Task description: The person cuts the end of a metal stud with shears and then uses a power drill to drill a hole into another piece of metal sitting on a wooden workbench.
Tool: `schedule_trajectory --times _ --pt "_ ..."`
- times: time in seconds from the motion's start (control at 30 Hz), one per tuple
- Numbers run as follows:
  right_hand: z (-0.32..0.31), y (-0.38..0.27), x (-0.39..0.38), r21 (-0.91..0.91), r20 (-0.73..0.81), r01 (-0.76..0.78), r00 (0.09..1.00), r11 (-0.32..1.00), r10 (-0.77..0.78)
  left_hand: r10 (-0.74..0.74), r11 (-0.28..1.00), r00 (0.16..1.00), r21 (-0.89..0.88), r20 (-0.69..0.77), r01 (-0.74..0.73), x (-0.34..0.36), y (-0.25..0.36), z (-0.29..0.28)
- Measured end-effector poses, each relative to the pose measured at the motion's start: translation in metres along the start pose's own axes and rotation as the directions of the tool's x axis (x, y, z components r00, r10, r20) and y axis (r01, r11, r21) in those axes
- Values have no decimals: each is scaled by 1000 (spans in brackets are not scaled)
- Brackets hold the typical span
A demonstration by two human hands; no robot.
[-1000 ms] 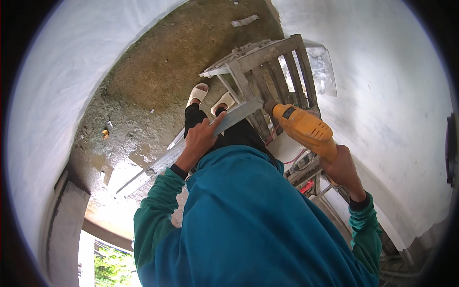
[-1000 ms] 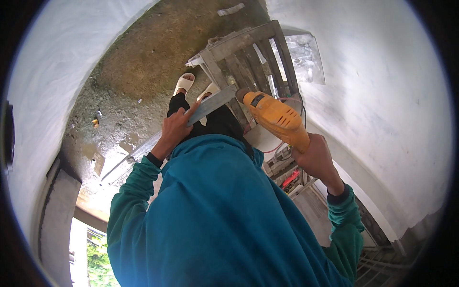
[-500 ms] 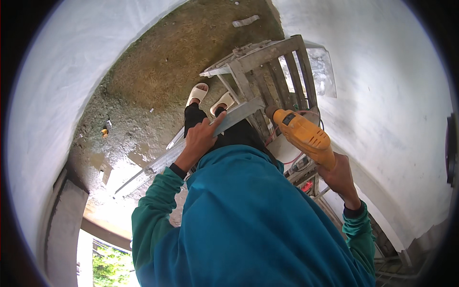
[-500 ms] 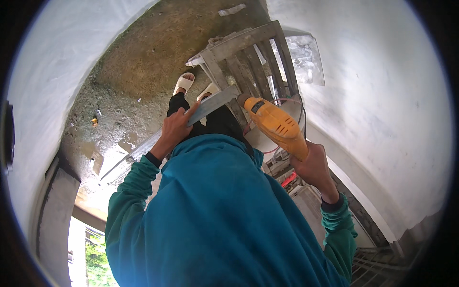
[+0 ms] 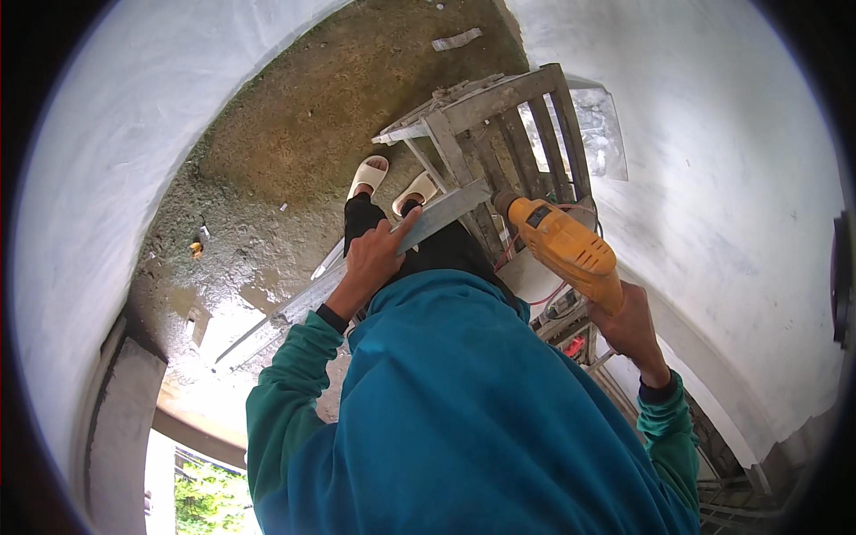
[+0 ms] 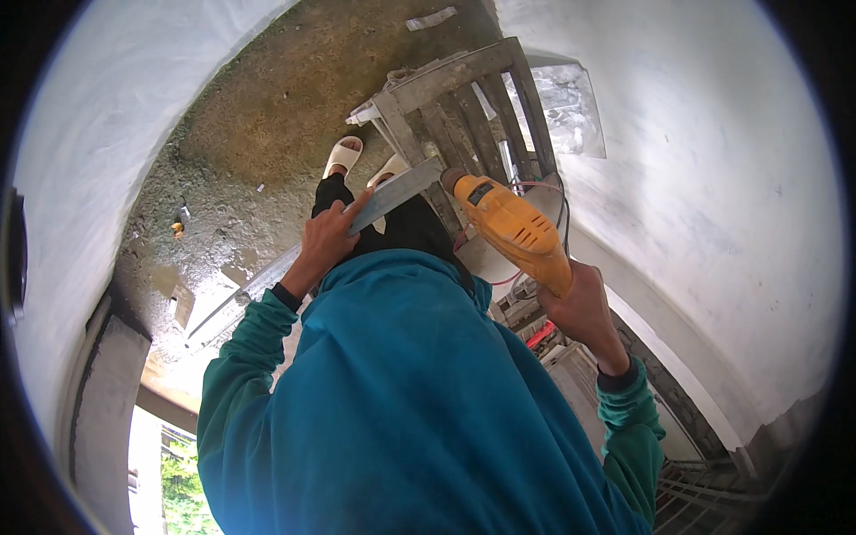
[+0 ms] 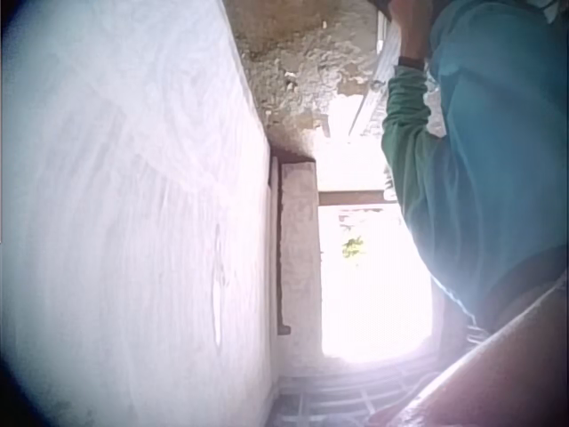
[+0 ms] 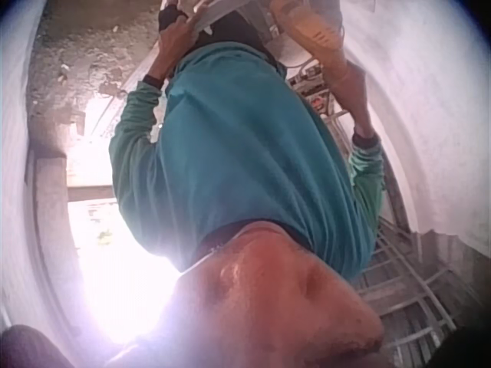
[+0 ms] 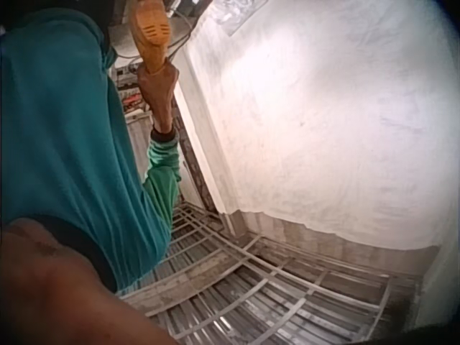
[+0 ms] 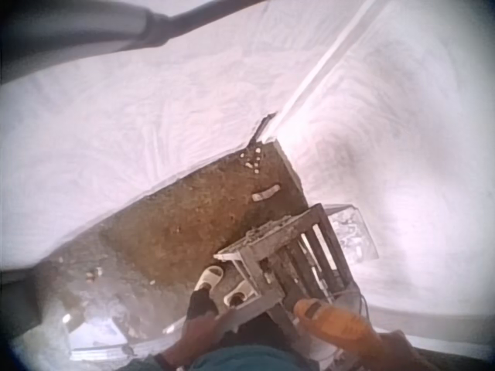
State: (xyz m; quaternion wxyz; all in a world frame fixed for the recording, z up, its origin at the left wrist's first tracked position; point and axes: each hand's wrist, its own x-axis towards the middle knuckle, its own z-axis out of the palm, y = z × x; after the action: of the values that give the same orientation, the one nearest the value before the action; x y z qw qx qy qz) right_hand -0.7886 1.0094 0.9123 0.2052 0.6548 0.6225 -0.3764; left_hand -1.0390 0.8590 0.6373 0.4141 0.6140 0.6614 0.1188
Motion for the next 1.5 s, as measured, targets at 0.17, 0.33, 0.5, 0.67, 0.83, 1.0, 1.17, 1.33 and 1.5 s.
schedule_trajectory --times 0.17,0.33,0.5,0.67,0.83,1.0,1.17,1.33,1.5 --pt "-1 4 2 -53 14 -36 999 998 36 -4 1000 1000 2 10 4 1 3 -1" --pt "-10 -1 8 -102 50 -52 997 993 57 -10 1000 1000 7 12 10 1 3 -1" --pt "-14 -11 10 -68 56 -93 994 993 97 -15 1000 1000 11 17 15 2 3 -1" --pt "-18 -18 13 -129 58 -59 996 990 67 -17 1000 1000 4 13 17 1 2 -2" --pt "-21 -22 15 -152 61 -44 997 987 54 -11 1000 1000 4 3 11 1 1 1" --pt "-21 -25 16 -155 59 -49 997 987 59 -8 1000 1000 3 -7 8 1 2 2" --pt "-18 -30 14 -211 64 -49 996 976 64 -7 1000 1000 0 -4 7 0 2 2" --pt "-15 -32 12 -241 50 -52 997 969 65 -8 1000 1000 -9 -9 8 0 2 1" --pt "-9 -27 9 -281 37 -7 999 960 18 -1 1000 1000 1 -10 1 1 1 3"
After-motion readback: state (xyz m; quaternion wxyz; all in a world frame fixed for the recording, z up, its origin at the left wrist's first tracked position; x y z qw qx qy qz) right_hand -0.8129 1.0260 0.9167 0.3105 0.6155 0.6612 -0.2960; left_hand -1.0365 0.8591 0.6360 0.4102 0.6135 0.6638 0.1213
